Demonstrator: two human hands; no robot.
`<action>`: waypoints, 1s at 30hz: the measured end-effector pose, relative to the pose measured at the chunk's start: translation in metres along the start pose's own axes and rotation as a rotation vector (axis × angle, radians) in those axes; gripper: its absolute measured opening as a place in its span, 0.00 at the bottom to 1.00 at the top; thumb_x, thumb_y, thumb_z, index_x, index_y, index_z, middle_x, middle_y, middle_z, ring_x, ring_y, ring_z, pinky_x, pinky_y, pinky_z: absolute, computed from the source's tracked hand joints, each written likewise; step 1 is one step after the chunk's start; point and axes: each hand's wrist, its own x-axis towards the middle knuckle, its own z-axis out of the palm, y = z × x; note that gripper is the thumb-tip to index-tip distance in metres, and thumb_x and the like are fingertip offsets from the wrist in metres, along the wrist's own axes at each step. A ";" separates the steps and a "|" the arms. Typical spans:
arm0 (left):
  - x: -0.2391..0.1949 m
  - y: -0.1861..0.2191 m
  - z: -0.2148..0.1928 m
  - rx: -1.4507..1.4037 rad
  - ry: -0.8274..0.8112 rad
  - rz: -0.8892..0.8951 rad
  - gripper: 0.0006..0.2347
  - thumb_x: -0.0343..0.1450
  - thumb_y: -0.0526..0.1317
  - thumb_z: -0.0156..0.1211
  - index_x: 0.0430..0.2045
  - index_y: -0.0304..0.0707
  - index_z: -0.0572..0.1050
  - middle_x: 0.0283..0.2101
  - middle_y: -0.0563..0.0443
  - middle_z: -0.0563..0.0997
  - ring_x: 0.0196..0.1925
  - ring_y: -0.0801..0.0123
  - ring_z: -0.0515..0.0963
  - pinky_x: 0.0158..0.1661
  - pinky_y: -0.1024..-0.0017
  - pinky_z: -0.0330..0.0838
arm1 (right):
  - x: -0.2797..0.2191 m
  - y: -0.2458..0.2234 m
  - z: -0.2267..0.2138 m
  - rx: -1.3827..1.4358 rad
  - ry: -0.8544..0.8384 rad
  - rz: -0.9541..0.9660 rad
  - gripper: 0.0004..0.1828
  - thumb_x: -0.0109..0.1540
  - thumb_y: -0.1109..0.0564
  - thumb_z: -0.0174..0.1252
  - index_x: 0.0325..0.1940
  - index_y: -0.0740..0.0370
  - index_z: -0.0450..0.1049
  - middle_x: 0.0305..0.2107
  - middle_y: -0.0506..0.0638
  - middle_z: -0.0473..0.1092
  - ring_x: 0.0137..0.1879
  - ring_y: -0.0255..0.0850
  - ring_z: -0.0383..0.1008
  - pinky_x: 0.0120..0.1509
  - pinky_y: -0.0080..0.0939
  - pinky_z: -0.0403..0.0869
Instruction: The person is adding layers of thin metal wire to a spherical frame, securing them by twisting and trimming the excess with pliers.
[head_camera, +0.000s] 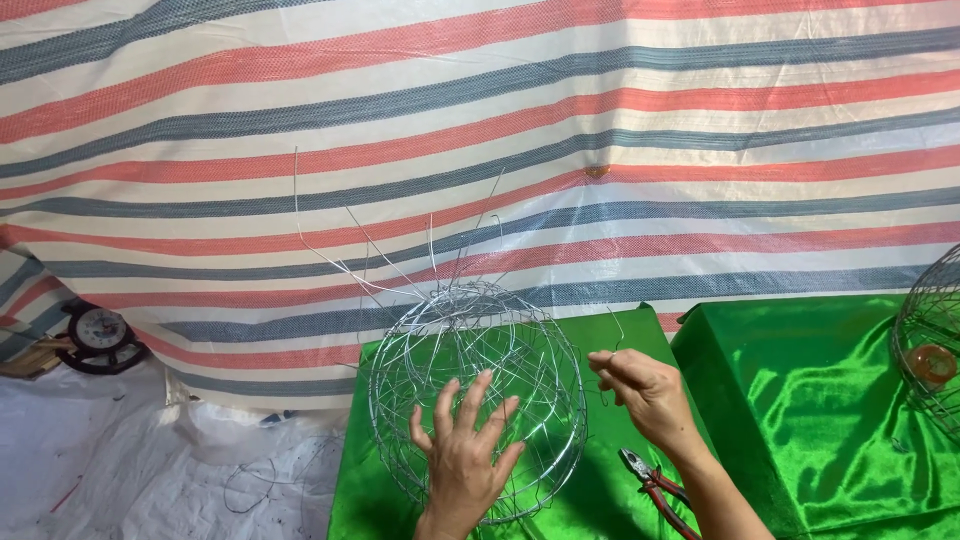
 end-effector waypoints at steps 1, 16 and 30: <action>0.000 0.000 0.000 0.001 0.001 0.001 0.28 0.56 0.58 0.76 0.52 0.67 0.77 0.72 0.57 0.60 0.70 0.51 0.57 0.60 0.30 0.42 | 0.002 -0.001 0.003 0.001 0.001 -0.001 0.13 0.61 0.65 0.60 0.48 0.58 0.83 0.35 0.48 0.82 0.30 0.31 0.79 0.24 0.27 0.77; -0.003 -0.001 0.005 0.013 -0.006 0.014 0.32 0.54 0.58 0.79 0.54 0.62 0.76 0.71 0.57 0.62 0.69 0.53 0.59 0.60 0.31 0.46 | 0.051 -0.025 0.033 0.091 -0.323 -0.640 0.15 0.61 0.49 0.65 0.26 0.59 0.72 0.32 0.47 0.76 0.48 0.44 0.76 0.59 0.46 0.77; -0.003 -0.002 -0.001 -0.051 -0.019 0.018 0.31 0.55 0.55 0.80 0.53 0.59 0.77 0.70 0.55 0.63 0.68 0.50 0.60 0.59 0.28 0.47 | 0.081 -0.037 0.035 0.110 -0.519 -0.557 0.19 0.69 0.49 0.51 0.28 0.61 0.75 0.30 0.49 0.76 0.41 0.41 0.73 0.51 0.44 0.71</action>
